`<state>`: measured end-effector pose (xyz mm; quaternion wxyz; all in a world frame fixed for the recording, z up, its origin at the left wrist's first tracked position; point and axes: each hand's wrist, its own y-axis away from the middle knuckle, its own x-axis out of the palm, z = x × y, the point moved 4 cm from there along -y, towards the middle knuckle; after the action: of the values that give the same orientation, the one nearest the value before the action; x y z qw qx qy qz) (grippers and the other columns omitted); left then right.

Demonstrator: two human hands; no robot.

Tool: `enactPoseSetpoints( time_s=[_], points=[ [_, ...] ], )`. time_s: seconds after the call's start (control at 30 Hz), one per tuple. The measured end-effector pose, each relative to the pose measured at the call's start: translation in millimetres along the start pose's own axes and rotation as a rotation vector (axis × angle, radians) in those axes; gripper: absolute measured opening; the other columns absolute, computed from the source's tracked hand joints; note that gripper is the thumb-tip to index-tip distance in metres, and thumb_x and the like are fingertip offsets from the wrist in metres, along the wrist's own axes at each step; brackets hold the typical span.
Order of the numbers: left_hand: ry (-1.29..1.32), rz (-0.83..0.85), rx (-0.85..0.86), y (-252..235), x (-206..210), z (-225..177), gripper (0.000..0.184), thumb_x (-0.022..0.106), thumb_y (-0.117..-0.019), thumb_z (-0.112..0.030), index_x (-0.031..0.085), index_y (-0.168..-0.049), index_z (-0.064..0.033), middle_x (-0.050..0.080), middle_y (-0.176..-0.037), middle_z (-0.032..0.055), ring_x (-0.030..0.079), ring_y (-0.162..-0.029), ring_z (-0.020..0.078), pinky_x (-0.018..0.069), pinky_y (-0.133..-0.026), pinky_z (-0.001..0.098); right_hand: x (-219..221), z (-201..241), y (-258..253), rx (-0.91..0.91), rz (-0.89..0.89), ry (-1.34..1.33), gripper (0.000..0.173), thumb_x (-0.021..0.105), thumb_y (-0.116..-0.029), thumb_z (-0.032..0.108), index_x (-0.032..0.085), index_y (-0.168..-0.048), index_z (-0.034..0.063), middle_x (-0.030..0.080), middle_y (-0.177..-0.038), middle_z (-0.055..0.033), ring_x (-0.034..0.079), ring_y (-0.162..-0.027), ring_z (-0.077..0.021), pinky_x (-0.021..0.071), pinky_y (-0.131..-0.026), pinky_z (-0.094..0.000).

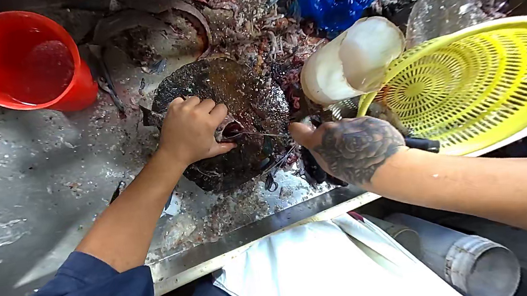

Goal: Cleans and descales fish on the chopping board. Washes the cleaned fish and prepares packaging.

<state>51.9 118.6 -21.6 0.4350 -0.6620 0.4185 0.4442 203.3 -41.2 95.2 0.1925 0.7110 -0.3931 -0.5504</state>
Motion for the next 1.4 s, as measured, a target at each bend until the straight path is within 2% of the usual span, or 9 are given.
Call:
enactPoseSetpoints(
  time_s=[0.13, 0.4, 0.53, 0.63, 0.73, 0.9, 1.03, 1.3, 1.4],
  points=[
    [-0.004, 0.019, 0.016, -2, 1, -1, 0.069, 0.067, -0.0715, -0.077, 0.066, -0.092, -0.0116, 0.065, -0.077, 0.0077, 0.065, -0.072, 0.0299, 0.0476, -0.063, 0.0465, -5, 9, 11, -0.047, -0.215, 0.072, 0.014, 0.056, -0.1016, 0.01, 0.061, -0.114, 0.0135, 0.063, -0.07, -0.0113, 0.069, -0.066, -0.0333, 0.05, -0.051, -0.0438],
    [-0.005, -0.006, -0.139, 0, 0, -3, 0.071, 0.072, -0.0653, -0.078, 0.067, -0.094, -0.0124, 0.066, -0.08, 0.0081, 0.065, -0.074, 0.0304, 0.0477, -0.064, 0.048, 7, 19, -7, 0.076, -0.09, -0.092, 0.021, 0.047, -0.1071, 0.016, 0.055, -0.126, 0.0103, 0.066, -0.074, -0.0153, 0.072, -0.074, -0.0385, 0.0542, -0.058, -0.0508],
    [-0.018, -0.011, -0.18, 3, -1, -5, 0.071, 0.07, -0.066, -0.08, 0.068, -0.092, -0.0136, 0.065, -0.077, 0.0078, 0.065, -0.073, 0.0305, 0.0466, -0.062, 0.0478, -9, 27, -1, 0.152, 0.292, -0.29, 0.039, 0.033, -0.1138, 0.024, 0.044, -0.148, 0.0081, 0.069, -0.113, -0.0217, 0.068, -0.11, -0.0411, 0.0537, -0.09, -0.0548],
    [0.006, 0.013, -0.225, 4, -2, -7, 0.072, 0.069, -0.0686, -0.081, 0.068, -0.094, -0.0135, 0.065, -0.079, 0.0088, 0.066, -0.077, 0.0317, 0.0486, -0.065, 0.0498, 20, 23, -8, 0.103, 0.132, -0.314, 0.028, 0.04, -0.1111, 0.034, 0.047, -0.132, 0.0158, 0.068, -0.091, -0.0149, 0.072, -0.087, -0.0373, 0.0579, -0.071, -0.0539],
    [0.004, 0.053, -0.238, 6, -3, -9, 0.07, 0.072, -0.0683, -0.078, 0.07, -0.099, -0.0144, 0.068, -0.085, 0.0089, 0.067, -0.082, 0.0323, 0.0497, -0.069, 0.0512, -33, 41, 19, 0.198, 0.329, -0.439, 0.04, 0.033, -0.1137, 0.021, 0.045, -0.148, 0.0038, 0.065, -0.128, -0.0244, 0.064, -0.122, -0.0409, 0.0499, -0.1, -0.055],
    [-0.028, 0.043, -0.166, 2, 0, -14, 0.072, 0.07, -0.0659, -0.081, 0.067, -0.093, -0.0144, 0.067, -0.081, 0.0077, 0.067, -0.078, 0.031, 0.0495, -0.067, 0.0497, -15, 20, 11, 0.055, 0.049, -0.057, 0.023, 0.045, -0.1068, 0.013, 0.055, -0.128, 0.0131, 0.068, -0.085, -0.0152, 0.072, -0.084, -0.0375, 0.0551, -0.067, -0.0516],
    [-0.012, 0.041, -0.231, 5, 3, -21, 0.075, 0.067, -0.0669, -0.084, 0.067, -0.093, -0.0133, 0.068, -0.083, 0.0083, 0.067, -0.081, 0.0315, 0.0508, -0.071, 0.0515, -17, 33, 0, 0.068, 0.109, -0.064, 0.035, 0.046, -0.1053, 0.006, 0.049, -0.14, 0.0103, 0.069, -0.092, -0.0189, 0.071, -0.088, -0.0403, 0.0551, -0.072, -0.0546],
    [-0.023, -0.068, -0.446, 20, 6, -41, 0.065, 0.068, -0.0731, -0.076, 0.07, -0.09, -0.0141, 0.068, -0.083, 0.009, 0.067, -0.081, 0.0325, 0.0501, -0.069, 0.0523, 17, 53, -10, 0.271, 0.177, -0.472, 0.039, 0.039, -0.1106, 0.026, 0.041, -0.148, 0.0146, 0.069, -0.115, -0.0231, 0.07, -0.107, -0.0435, 0.0556, -0.086, -0.0599],
    [-0.062, -0.098, -0.428, 23, 9, -43, 0.066, 0.063, -0.0761, -0.08, 0.068, -0.087, -0.0145, 0.066, -0.079, 0.008, 0.066, -0.078, 0.0312, 0.0489, -0.068, 0.0505, 53, 36, -31, 0.093, 0.243, -0.852, 0.036, 0.04, -0.1119, 0.039, 0.044, -0.133, 0.0098, 0.062, -0.091, -0.0169, 0.067, -0.072, -0.031, 0.0575, -0.064, -0.0472]
  ],
)
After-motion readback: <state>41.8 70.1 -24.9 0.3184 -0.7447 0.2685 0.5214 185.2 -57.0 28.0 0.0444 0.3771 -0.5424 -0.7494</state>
